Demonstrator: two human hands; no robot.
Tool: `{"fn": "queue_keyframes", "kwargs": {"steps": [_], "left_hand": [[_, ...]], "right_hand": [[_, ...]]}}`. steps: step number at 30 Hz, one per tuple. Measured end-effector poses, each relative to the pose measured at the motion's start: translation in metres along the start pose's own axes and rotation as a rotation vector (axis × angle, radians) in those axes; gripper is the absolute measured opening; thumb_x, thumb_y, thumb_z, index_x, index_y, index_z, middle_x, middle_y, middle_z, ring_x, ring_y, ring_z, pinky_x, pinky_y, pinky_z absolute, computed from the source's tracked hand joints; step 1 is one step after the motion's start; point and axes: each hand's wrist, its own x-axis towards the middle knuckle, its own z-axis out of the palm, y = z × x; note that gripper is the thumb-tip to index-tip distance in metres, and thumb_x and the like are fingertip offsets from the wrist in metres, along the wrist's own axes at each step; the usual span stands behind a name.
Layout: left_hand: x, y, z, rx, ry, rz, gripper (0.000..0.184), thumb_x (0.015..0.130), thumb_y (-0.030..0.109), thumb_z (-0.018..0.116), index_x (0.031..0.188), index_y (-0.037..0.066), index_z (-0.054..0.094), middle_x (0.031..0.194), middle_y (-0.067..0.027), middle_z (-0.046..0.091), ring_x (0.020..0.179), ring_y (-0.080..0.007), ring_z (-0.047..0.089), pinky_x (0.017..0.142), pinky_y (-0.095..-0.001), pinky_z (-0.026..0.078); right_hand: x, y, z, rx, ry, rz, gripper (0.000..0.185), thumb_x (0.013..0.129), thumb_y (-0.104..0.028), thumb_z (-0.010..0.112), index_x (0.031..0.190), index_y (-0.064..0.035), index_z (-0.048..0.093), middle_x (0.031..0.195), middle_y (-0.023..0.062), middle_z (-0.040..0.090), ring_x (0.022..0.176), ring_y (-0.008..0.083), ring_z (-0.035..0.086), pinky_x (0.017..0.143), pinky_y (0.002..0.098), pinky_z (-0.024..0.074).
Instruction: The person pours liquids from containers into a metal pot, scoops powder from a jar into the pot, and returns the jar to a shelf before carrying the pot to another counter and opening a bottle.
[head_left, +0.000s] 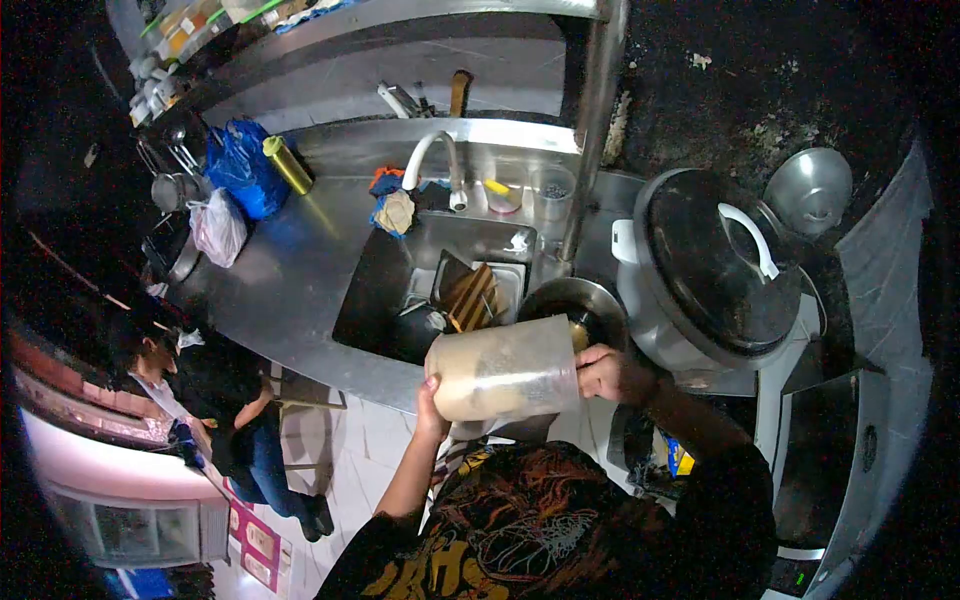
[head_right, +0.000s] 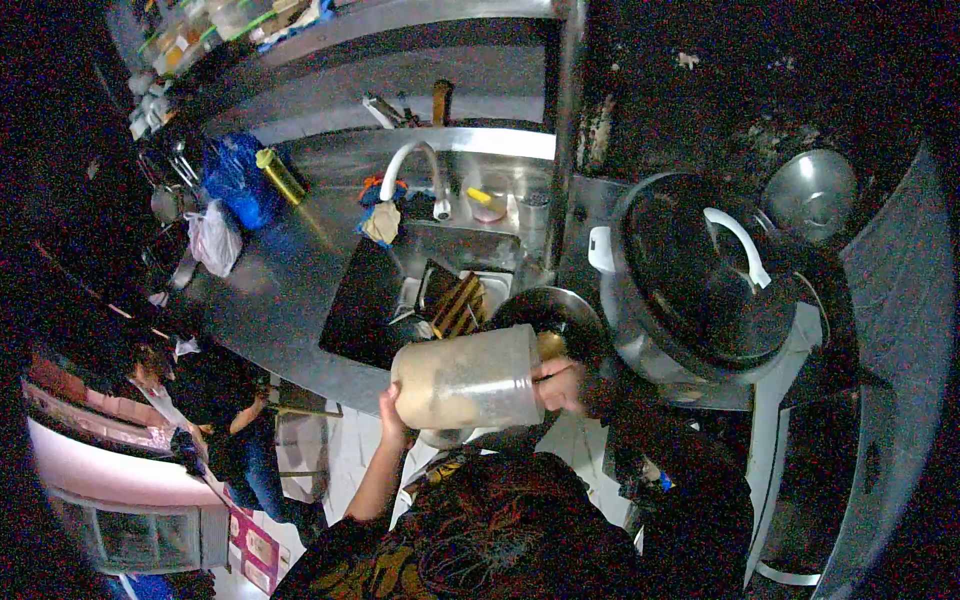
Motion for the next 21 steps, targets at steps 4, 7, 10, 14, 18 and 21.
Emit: {"fn": "queue_keyframes", "kwargs": {"steps": [4, 7, 10, 14, 18, 21], "left_hand": [[0.000, 0.008, 0.004, -0.053, 0.039, -0.030, 0.076, 0.070, 0.055, 0.048, 0.124, 0.004, 0.035, 0.119, -0.0154, 0.045, 0.106, -0.0274, 0.046, 0.090, -0.0393, 0.037], [0.001, 0.014, 0.001, -0.109, 0.100, -0.004, 0.077, 0.070, 0.058, 0.047, 0.123, 0.003, 0.036, 0.119, -0.0144, 0.046, 0.106, -0.0283, 0.046, 0.089, -0.0400, 0.037], [0.002, 0.022, -0.013, -0.051, 0.108, 0.029, 0.077, 0.070, 0.058, 0.047, 0.123, 0.004, 0.036, 0.118, -0.0136, 0.046, 0.106, -0.0283, 0.046, 0.089, -0.0399, 0.038], [0.008, 0.020, -0.028, -0.094, 0.106, 0.079, 0.073, 0.073, 0.057, 0.044, 0.122, 0.004, 0.037, 0.116, -0.0126, 0.047, 0.105, -0.0270, 0.047, 0.088, -0.0388, 0.039], [0.010, 0.015, -0.033, -0.140, 0.074, 0.075, 0.071, 0.074, 0.057, 0.043, 0.122, 0.004, 0.037, 0.114, -0.0126, 0.048, 0.105, -0.0263, 0.048, 0.087, -0.0378, 0.039], [0.007, 0.017, -0.027, -0.096, 0.099, 0.072, 0.073, 0.073, 0.057, 0.044, 0.123, 0.005, 0.036, 0.115, -0.0124, 0.048, 0.105, -0.0266, 0.047, 0.087, -0.0388, 0.039]], "right_hand": [[0.010, 0.010, -0.035, 0.637, -0.439, 0.186, 0.030, 0.083, -0.022, 0.051, 0.109, -0.0081, 0.051, 0.063, 0.0012, 0.053, 0.062, 0.0085, 0.053, 0.055, 0.0234, 0.0411], [-0.021, 0.002, -0.024, -0.091, 0.256, -0.208, 0.023, 0.084, -0.012, 0.050, 0.102, 0.0029, 0.052, 0.060, -0.0059, 0.040, 0.057, 0.0023, 0.040, 0.051, 0.0200, 0.0354], [-0.021, 0.006, -0.028, -0.262, 0.576, -0.489, 0.020, 0.085, -0.012, 0.049, 0.101, -0.0018, 0.054, 0.063, -0.0028, 0.048, 0.060, 0.0066, 0.046, 0.055, 0.0254, 0.0391], [-0.024, 0.033, -0.048, -1.292, 0.781, -0.838, 0.020, 0.080, -0.012, 0.053, 0.099, -0.0052, 0.056, 0.063, 0.0082, 0.054, 0.060, 0.0223, 0.053, 0.060, 0.0339, 0.0443], [-0.026, 0.031, -0.044, -1.644, 0.781, -0.865, 0.023, 0.077, -0.010, 0.055, 0.100, -0.0081, 0.056, 0.063, 0.0095, 0.051, 0.061, 0.0256, 0.052, 0.055, 0.0365, 0.0434], [-0.029, 0.030, -0.037, -1.765, 0.799, -0.597, 0.028, 0.073, -0.008, 0.056, 0.102, -0.0110, 0.055, 0.068, 0.0074, 0.050, 0.063, 0.0221, 0.051, 0.052, 0.0349, 0.0414]]}}
